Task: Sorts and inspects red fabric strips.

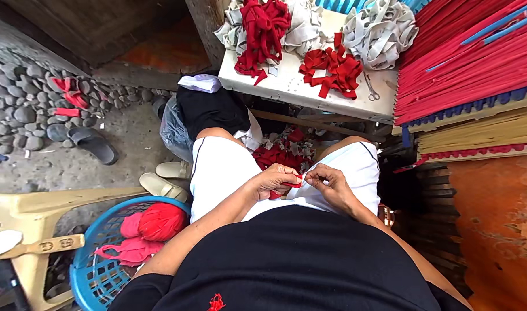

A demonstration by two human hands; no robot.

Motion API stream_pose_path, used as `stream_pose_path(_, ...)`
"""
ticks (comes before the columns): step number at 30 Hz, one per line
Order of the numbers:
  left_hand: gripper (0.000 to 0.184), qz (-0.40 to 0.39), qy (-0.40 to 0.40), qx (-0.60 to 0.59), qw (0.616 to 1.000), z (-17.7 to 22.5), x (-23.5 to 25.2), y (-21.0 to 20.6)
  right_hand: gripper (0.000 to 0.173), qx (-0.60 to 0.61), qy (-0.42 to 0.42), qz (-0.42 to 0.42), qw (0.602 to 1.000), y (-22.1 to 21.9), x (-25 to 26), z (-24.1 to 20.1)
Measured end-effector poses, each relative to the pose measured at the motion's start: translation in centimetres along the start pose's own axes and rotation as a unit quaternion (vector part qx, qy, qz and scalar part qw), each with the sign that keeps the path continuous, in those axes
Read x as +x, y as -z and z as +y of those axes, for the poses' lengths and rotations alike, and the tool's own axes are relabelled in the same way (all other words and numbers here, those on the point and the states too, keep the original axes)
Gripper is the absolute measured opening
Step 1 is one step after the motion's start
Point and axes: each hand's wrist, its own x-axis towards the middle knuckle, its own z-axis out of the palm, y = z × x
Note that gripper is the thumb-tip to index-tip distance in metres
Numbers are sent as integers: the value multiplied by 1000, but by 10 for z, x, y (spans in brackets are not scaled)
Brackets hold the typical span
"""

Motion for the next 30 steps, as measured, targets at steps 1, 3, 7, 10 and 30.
stream_pose_path(1,19,-2,0,1,1000,0,0,0,8,-17,7,3,1000,1,0,0)
stream_pose_path(3,19,-7,-2,0,1000,-1,0,2,8,-41,18,7,999,3,1,0)
stream_pose_path(7,21,-32,1,-4,999,-1,0,3,8,-46,32,8,998,4,3,0)
stream_pose_path(10,24,-62,-2,-14,998,-2,0,4,8,-35,31,2,999,4,4,0)
stream_pose_path(30,19,-97,-27,-3,995,-3,-2,4,6,-92,49,-118,987,43,29,-12)
